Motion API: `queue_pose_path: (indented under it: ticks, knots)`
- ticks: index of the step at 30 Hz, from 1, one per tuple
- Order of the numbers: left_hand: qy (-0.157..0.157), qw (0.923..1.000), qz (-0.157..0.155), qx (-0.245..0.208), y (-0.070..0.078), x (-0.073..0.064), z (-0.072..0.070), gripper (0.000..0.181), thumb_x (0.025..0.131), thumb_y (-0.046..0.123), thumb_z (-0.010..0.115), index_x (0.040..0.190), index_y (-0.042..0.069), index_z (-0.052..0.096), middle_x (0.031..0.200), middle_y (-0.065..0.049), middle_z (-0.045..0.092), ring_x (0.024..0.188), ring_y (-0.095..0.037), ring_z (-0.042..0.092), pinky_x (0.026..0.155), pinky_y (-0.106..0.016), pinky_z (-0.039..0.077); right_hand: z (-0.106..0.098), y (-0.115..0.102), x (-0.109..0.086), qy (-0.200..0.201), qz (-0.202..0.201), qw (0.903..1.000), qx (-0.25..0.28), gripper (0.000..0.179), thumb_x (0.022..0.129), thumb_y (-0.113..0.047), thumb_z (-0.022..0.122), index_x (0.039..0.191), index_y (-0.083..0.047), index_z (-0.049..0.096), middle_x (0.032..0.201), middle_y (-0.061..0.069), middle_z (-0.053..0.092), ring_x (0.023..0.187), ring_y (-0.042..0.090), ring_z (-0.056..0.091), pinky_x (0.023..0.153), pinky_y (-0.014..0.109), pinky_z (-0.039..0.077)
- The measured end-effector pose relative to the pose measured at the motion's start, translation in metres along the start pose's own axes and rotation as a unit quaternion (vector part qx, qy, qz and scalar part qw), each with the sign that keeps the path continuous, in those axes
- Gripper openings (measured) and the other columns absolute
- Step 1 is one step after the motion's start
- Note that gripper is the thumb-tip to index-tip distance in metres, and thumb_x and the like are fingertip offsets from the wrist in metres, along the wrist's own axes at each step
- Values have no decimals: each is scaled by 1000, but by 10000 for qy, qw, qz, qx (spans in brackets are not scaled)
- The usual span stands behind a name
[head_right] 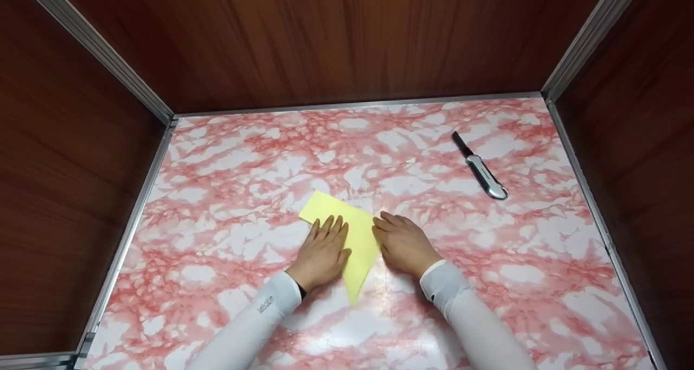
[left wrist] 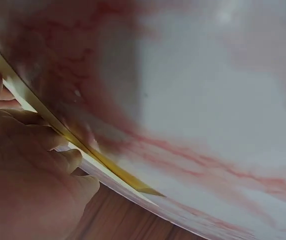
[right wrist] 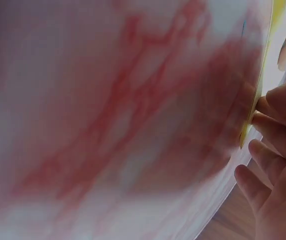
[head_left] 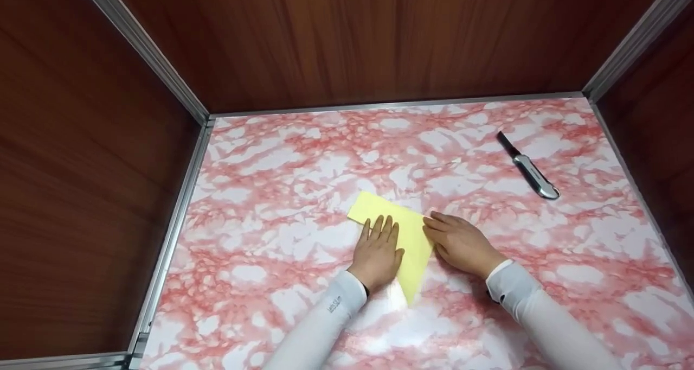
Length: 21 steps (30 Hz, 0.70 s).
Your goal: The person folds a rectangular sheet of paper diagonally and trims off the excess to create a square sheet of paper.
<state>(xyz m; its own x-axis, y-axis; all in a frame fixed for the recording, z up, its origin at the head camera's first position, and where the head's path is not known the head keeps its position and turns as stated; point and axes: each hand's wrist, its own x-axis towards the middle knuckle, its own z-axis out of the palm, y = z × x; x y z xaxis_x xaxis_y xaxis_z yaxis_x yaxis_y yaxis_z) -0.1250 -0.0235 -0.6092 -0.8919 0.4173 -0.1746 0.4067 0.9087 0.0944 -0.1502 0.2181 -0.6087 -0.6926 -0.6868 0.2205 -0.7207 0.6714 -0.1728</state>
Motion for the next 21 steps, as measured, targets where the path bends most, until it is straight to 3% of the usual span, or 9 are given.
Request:
queue_pose_path:
  ticks: [14,21]
  knots:
    - [-37,10000,-47,36,-4,18,-8,63,110,43,37,161,6,31,168,-11,23,156,-26,14,125,-45,9,9,-28,-3,348,-320,9989,24,27,92,-15,74,117,-5,76,127,16,69,126,38,59,104,52,46]
    - [-88,9997,156,171,-6,23,-11,60,110,39,39,161,8,32,168,-9,24,156,-27,15,124,-45,13,11,-36,-3,239,-329,9989,216,33,92,-12,73,123,-2,74,137,18,64,130,39,56,106,51,45]
